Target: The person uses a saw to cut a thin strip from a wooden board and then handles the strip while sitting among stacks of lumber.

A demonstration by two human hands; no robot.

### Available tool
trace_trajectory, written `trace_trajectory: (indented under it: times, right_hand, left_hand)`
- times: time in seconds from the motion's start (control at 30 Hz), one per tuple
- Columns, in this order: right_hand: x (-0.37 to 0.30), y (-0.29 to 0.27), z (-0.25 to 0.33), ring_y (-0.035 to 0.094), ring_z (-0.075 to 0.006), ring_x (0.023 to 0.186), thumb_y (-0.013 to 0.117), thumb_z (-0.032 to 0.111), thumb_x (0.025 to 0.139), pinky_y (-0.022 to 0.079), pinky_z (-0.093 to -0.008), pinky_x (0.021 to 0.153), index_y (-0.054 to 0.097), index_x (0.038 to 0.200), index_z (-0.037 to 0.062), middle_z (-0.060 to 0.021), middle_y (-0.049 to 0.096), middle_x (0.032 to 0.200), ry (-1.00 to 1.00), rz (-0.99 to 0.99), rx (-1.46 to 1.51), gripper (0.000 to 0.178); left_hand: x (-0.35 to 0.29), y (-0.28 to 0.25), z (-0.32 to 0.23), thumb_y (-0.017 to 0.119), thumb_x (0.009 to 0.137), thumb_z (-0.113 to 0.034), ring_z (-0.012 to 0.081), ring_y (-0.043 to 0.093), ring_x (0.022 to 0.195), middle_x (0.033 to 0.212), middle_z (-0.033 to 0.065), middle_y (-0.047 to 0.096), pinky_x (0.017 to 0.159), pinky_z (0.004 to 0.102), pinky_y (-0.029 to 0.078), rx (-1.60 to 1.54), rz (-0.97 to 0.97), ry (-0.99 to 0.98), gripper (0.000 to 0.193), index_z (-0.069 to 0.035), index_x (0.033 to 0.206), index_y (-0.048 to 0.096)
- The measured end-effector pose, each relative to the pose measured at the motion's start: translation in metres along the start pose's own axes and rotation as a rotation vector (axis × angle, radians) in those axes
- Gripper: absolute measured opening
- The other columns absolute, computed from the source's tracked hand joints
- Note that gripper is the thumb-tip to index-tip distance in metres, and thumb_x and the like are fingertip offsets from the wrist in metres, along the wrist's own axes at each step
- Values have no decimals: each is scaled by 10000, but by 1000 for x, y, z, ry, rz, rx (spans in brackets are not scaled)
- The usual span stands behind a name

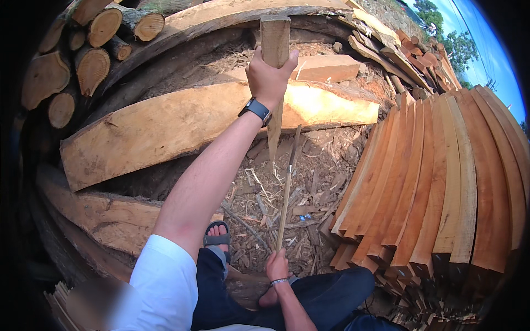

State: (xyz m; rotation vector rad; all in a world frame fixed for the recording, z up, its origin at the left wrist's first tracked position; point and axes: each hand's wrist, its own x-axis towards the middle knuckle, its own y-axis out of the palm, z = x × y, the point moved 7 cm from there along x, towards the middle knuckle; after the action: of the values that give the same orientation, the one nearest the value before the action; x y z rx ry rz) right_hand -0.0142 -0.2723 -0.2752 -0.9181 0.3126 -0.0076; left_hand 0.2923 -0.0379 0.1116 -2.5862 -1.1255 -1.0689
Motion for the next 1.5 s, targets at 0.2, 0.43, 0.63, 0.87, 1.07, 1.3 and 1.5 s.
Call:
trace_trajectory:
  times: [0.2,0.43,0.63,0.87,1.07,1.3,1.5]
  right_hand:
    - [-8,21,-14,600,-547,802,487,241,968,469,-617,726,479,1066,-10,-363,616,815,-2,107,-92,269]
    - [-1,24,-19,611,-535,815,491,241,965,478,-616,729,496,1064,-3,-355,622,821,44,132,-143,264]
    - [-4,14,-5,611,-541,832,491,262,966,479,-619,762,478,1077,-27,-353,628,836,-3,10,40,310]
    - [-7,37,-26,611,-536,841,502,273,965,478,-613,772,511,1022,-36,-348,629,826,47,156,-140,314]
    - [-8,36,-27,609,-524,810,514,282,966,479,-603,744,535,967,-14,-344,622,826,30,132,-54,296]
    - [-4,13,5,510,-141,406,468,245,1023,434,-326,332,436,937,57,-34,458,574,151,183,807,210]
    - [6,46,-39,580,-552,936,492,278,960,451,-598,887,507,1074,-11,-362,623,886,114,256,-59,311]
  left_hand:
    - [-5,0,-7,790,711,-427,370,701,709,743,213,689,632,433,559,-64,10,11,479,-15,869,604]
    - [-4,4,-3,801,744,-389,275,708,696,768,159,707,666,372,562,1,31,3,467,20,909,648]
    - [-1,3,-2,789,709,-428,369,701,704,757,214,692,645,431,563,-37,25,-3,496,-6,906,618]
    - [-1,1,-5,795,704,-426,369,703,714,752,207,694,645,434,563,-43,10,2,486,-15,889,612]
    - [0,2,-1,796,741,-403,262,709,692,764,149,707,657,369,563,-6,34,-6,469,9,911,651]
    - [2,-2,3,786,727,-431,319,708,696,757,183,701,641,405,567,-7,2,20,484,-3,887,626]
    - [4,-3,0,790,716,-432,339,710,701,755,189,702,639,414,568,-21,-8,34,473,-15,860,620]
